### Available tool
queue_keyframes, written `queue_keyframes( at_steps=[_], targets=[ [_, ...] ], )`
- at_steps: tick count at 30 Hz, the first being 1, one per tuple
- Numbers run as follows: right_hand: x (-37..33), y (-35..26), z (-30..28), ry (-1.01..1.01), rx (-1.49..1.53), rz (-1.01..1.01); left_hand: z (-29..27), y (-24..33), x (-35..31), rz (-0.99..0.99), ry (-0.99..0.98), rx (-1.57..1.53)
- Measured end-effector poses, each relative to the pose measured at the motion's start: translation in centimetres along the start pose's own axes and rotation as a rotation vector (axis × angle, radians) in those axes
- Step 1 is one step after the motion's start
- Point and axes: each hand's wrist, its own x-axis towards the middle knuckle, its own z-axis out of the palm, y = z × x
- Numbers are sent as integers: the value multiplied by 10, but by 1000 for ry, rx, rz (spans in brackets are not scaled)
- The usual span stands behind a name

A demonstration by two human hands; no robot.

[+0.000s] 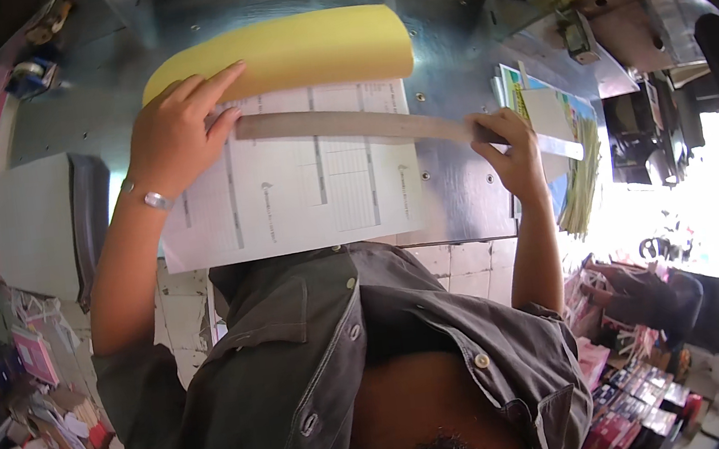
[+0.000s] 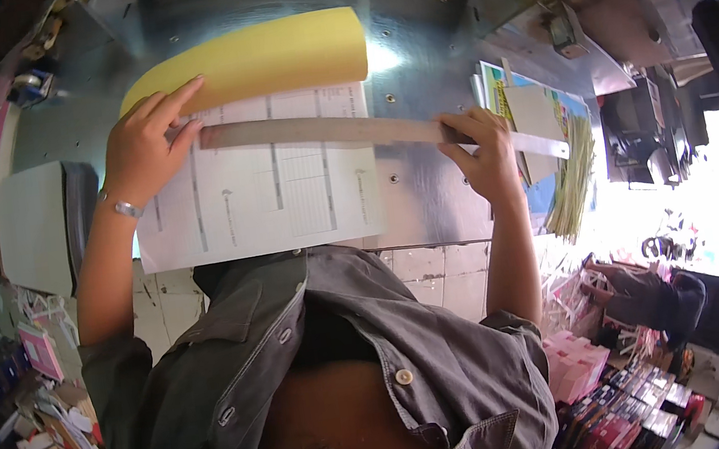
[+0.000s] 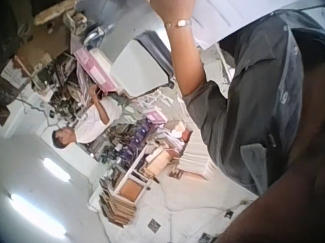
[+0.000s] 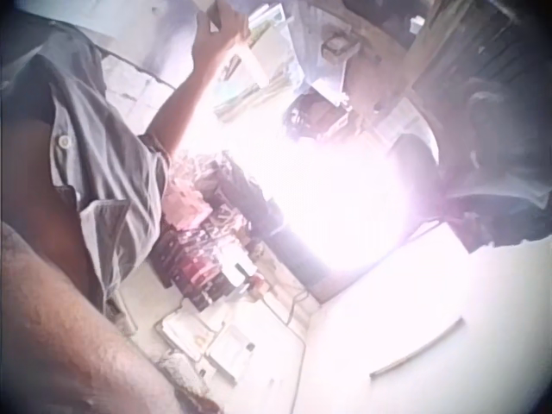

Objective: The person aligns a yellow cover on a stack of printed forms, uses a metal ruler and a pen to draw a line across the top sheet, and then folds the cover over the stack.

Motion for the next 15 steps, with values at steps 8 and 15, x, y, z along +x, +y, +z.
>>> queue_keyframes(
  at_steps=[8,15],
  targets=[
    [16,5,6,2,38,-11,-4,15,-1,-144,-96,32],
    [16,3,15,25,-37,-39,0,18,-2,-107,-13,0]
  ],
)
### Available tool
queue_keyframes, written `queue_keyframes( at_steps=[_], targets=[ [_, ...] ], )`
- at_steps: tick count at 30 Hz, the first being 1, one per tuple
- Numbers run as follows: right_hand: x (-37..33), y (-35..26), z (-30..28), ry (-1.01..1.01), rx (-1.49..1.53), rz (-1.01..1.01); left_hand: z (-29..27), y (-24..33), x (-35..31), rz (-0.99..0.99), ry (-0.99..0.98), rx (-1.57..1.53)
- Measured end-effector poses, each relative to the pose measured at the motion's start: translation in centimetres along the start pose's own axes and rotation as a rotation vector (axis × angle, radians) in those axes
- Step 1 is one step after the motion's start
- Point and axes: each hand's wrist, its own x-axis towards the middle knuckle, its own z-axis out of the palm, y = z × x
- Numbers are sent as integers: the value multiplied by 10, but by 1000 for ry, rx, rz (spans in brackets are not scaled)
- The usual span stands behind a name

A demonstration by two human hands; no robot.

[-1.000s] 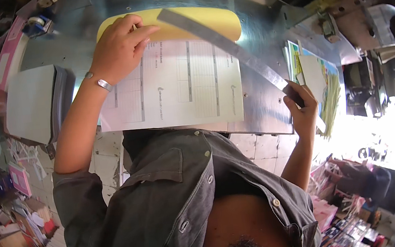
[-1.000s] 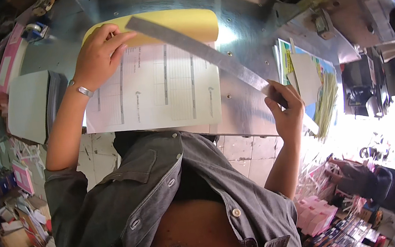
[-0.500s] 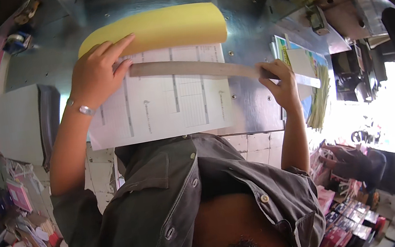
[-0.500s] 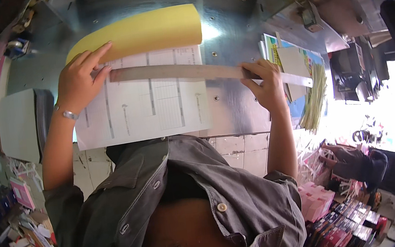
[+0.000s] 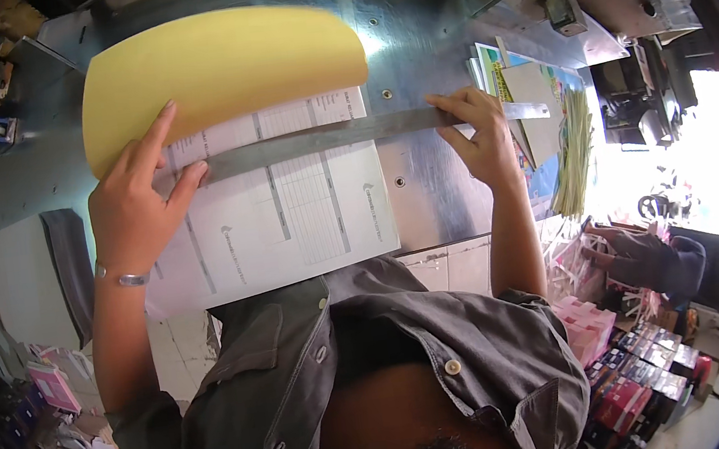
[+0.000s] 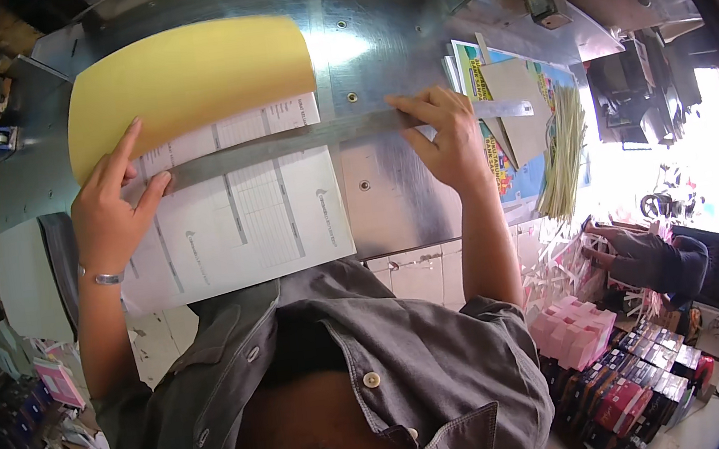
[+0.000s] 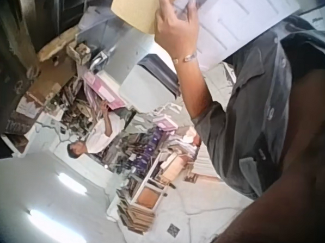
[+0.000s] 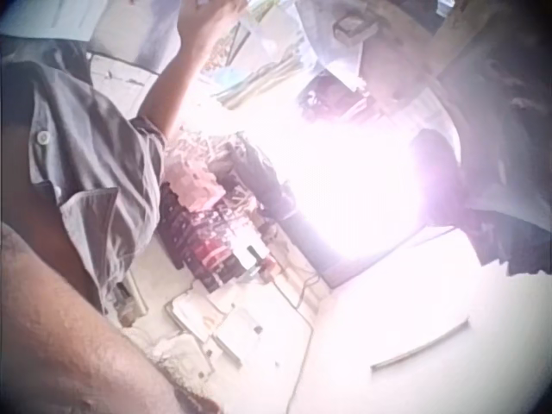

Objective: The person aligns a yellow cover on a stack of printed forms, uses a metal ruler and a pen to draw a line across the top sheet, and then folds the cover over the stack.

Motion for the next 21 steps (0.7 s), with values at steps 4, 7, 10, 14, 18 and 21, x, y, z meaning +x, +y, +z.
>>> queue_keyframes(
  at_steps=[4,7,10,14,18,21],
  targets=[
    [-4,-4,5,64,-48,-10,0,4,-1,-2,-24,-7],
    [-3,-4,7,93,-59,-21,0,6,-1,-10,-29,-29],
    [-2,-2,8,106,-70,-38,-1,5,-2,-22,-42,-25],
    [0,-2,10,106,-72,-28,-3,6,-1,-40,-51,-40],
    [1,-1,14,120,-68,-20,-2,6,0,-53,-59,-47],
    [3,-5,17,100,-72,-6,-3,5,1,-41,-57,-39]
  ],
)
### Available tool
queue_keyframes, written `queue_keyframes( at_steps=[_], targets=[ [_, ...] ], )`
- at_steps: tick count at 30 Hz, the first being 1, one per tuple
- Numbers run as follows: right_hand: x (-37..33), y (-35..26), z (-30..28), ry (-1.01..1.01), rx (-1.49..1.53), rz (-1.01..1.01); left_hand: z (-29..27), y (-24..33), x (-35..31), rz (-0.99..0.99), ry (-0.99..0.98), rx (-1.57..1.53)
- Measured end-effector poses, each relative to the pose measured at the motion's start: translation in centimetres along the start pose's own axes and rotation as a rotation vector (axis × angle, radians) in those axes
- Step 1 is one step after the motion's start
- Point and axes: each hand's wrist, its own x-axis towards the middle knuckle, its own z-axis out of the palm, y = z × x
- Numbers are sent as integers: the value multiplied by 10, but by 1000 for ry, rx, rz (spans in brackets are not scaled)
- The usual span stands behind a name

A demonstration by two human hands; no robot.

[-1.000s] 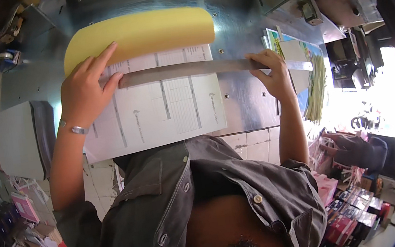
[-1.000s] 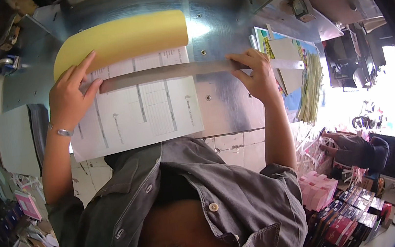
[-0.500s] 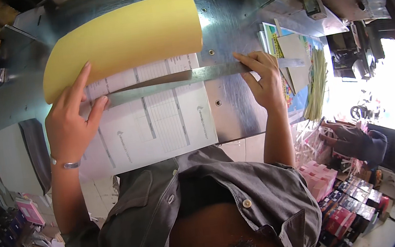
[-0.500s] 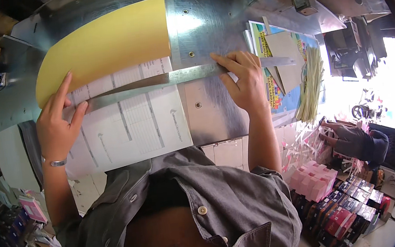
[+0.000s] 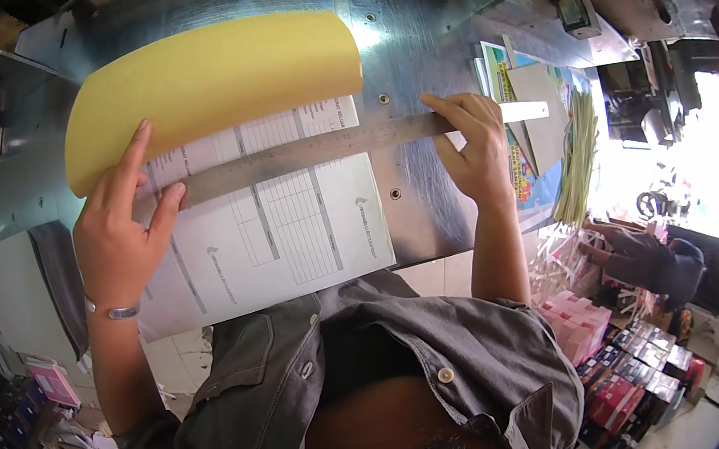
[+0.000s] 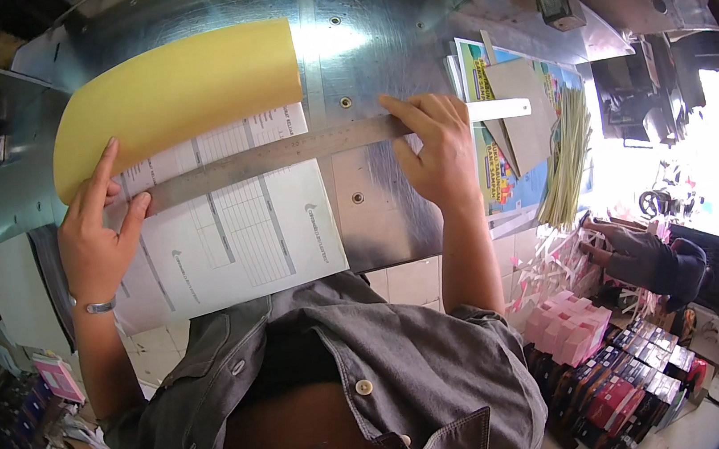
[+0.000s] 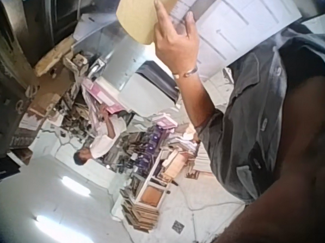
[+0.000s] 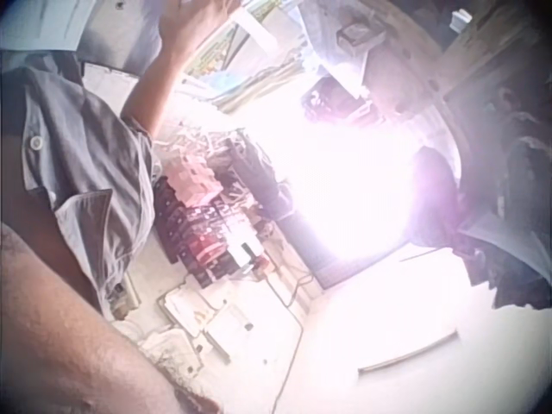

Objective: The person aligns a yellow cover on a stack of printed forms, uses a metal ruler and a pen to draw a line across the top sheet, and then folds the cover over the stack.

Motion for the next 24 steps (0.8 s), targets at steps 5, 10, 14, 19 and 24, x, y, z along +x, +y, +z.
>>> queue_keyframes(
  at_steps=[5,10,14,19,24],
  targets=[
    [22,-42,4,-40,117,-55,0,1,1,5,-2,-8],
    [35,-60,16,-90,294,44,1,2,0,-11,4,1],
    [30,-62,21,-87,414,178,3,3,-3,-17,9,-14],
    [27,-63,22,-63,397,140,3,1,-3,6,17,-6],
    [25,-59,14,-108,314,41,3,1,-3,-2,18,-1]
  ],
)
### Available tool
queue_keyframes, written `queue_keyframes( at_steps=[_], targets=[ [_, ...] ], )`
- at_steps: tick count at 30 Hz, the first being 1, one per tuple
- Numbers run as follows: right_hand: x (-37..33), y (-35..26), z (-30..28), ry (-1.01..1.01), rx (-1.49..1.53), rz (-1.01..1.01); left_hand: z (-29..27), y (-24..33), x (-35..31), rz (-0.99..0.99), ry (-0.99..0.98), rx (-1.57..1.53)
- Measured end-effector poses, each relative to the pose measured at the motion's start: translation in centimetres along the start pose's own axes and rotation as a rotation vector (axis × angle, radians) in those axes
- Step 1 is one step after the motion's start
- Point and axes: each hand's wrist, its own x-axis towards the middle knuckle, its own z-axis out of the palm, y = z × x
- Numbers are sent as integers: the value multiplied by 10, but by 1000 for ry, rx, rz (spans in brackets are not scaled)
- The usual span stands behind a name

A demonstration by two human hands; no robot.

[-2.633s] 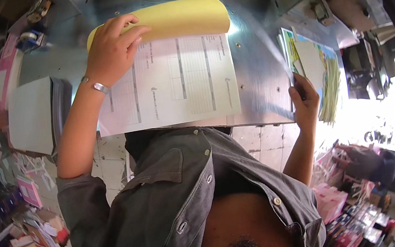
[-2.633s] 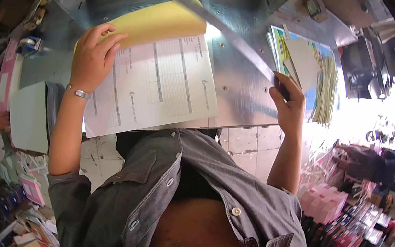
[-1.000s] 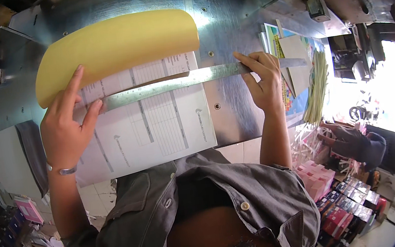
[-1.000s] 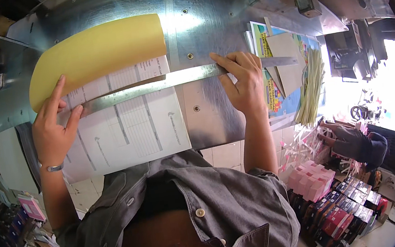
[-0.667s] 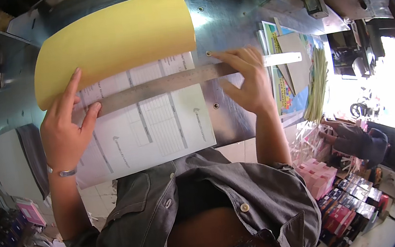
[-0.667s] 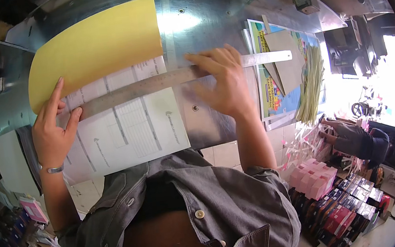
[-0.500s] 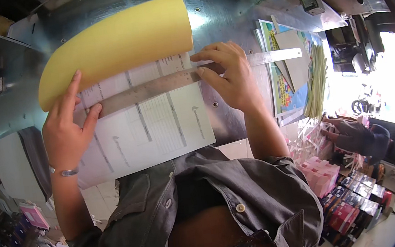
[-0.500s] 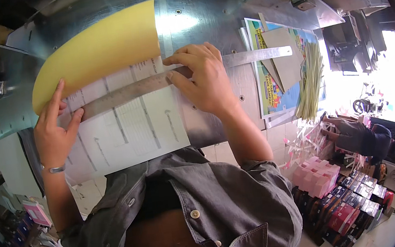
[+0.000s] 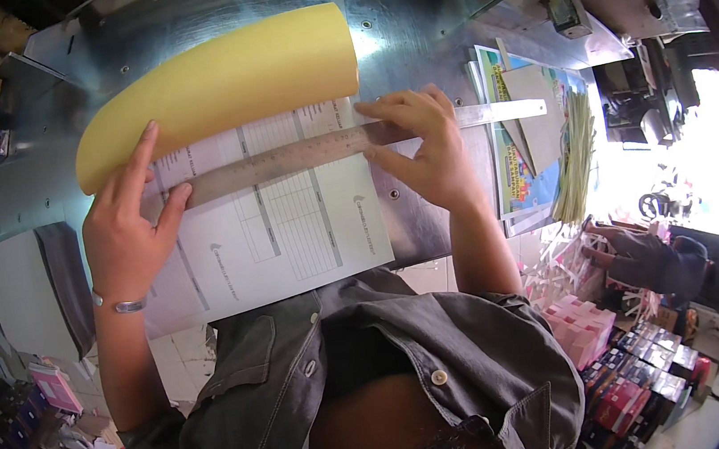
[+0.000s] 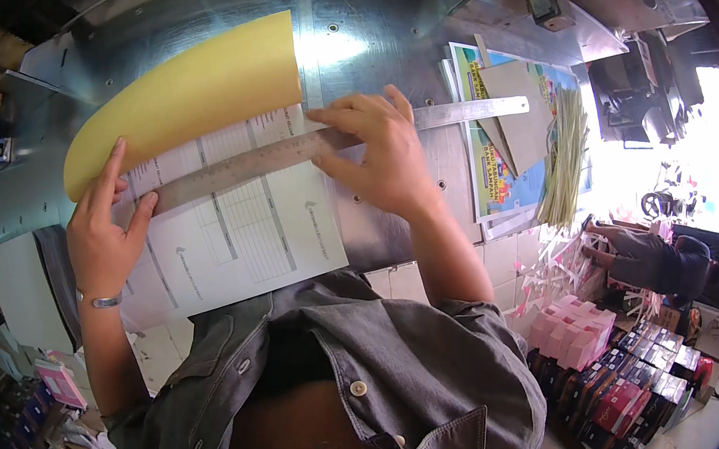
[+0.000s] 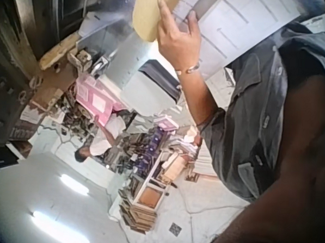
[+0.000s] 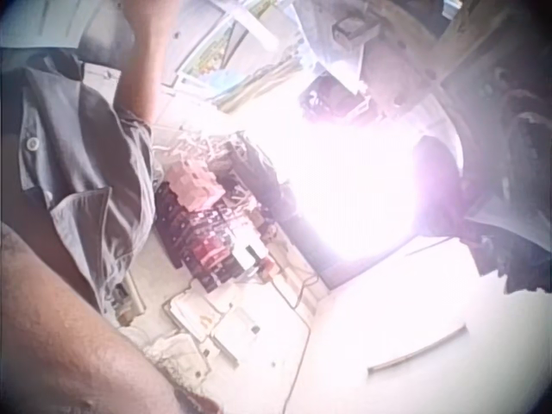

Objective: The person aligns a yellow cover on a stack of printed forms, uses a metal ruler and a pen to draw a line across the top sheet, and then folds the cover over the stack.

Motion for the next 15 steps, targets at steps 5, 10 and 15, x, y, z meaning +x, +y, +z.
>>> queue_keyframes(
  at_steps=[5,10,15],
  targets=[
    [-9,14,-9,35,-138,-1,0,2,2,-15,-5,-8],
    [-8,20,-13,1,-62,-1,1,3,2,-11,1,-9],
    [-7,18,-13,45,-36,-32,0,3,2,-17,-2,-2]
  ],
)
